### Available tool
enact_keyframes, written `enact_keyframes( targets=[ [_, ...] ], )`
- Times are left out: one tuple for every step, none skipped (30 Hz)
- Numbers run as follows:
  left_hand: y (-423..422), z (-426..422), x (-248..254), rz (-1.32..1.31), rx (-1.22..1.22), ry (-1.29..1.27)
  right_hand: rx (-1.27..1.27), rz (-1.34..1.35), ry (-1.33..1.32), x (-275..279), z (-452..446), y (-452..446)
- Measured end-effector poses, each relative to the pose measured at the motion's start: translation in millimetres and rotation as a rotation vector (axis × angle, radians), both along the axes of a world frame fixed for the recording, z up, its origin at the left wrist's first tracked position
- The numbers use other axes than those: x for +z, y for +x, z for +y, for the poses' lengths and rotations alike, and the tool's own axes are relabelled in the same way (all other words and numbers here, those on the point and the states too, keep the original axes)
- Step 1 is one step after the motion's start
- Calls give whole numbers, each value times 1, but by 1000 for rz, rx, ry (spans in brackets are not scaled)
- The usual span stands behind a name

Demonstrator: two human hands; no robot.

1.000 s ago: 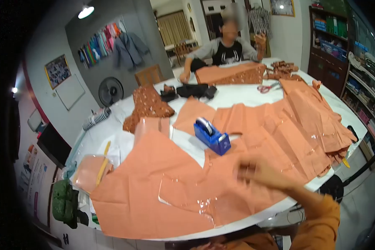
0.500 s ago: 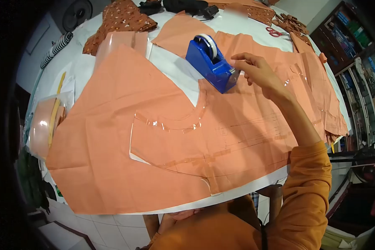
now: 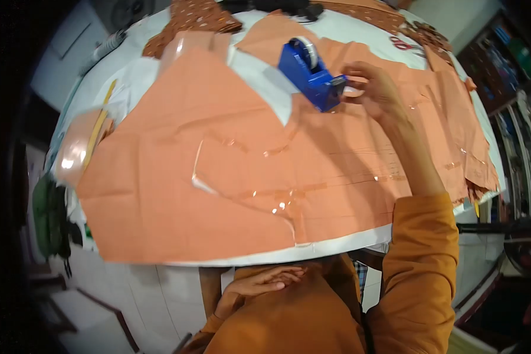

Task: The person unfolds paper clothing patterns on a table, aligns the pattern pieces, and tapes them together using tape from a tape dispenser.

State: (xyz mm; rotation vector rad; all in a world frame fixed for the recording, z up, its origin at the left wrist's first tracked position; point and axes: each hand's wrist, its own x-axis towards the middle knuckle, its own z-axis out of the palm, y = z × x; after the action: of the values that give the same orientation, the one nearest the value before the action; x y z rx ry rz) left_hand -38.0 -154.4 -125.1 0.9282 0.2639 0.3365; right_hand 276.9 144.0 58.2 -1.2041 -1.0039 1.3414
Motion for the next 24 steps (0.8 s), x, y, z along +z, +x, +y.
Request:
enact_keyframes(
  targets=[
    [-1,-2,14,123,-25,87,10,24,47,-6,-5,5],
    [1,6,42,204,-41,298,28,51,92,-14,-6,9],
    [2,1,53,249,-6,505,36,-100,84,-25,-5,14],
    [2,-3,62,304,20,713,43,-251,89,-35,-2,17],
    [3,-4,77,304,11,757,57,-346,98,-38,3,14],
    [2,-10,93,292,69,789,63,-445,106,-39,4,13],
    [2,-13,109,259,127,774,58,-548,115,-41,3,17],
    [0,-14,124,220,177,762,113,-665,157,-45,8,27],
    [-2,-15,134,223,253,777,155,-784,203,-47,17,38],
    [-4,-16,144,225,324,790,192,-902,247,-42,13,37],
    [-6,-15,154,277,472,874,67,-920,295,-37,6,37],
    [-6,-14,162,309,577,830,67,-838,344,-23,-8,28],
    [-8,-11,172,439,637,812,64,-754,393,-8,-24,19],
    [-11,-6,179,569,691,792,57,-666,439,4,-37,11],
    [-12,3,177,627,777,928,83,-644,484,11,-48,6],
    [-11,15,169,681,857,1064,149,-614,519,16,-58,0],
    [-11,26,161,729,932,1199,211,-586,550,20,-69,-8],
    [-11,37,157,751,967,1275,269,-560,580,21,-81,-17],
    [-11,48,154,768,1003,1348,293,-590,568,21,-96,-33],
    [-11,57,149,783,1041,1419,320,-621,552,21,-110,-49],
    [-11,66,143,783,1049,1463,355,-618,638,11,-117,-62],
    [-9,73,142,796,1029,1504,392,-615,728,-3,-120,-73],
    [-8,79,140,812,1009,1541,460,-617,684,-14,-122,-81],
    [-8,81,138,830,990,1577,529,-618,638,-21,-125,-89]
  ],
)
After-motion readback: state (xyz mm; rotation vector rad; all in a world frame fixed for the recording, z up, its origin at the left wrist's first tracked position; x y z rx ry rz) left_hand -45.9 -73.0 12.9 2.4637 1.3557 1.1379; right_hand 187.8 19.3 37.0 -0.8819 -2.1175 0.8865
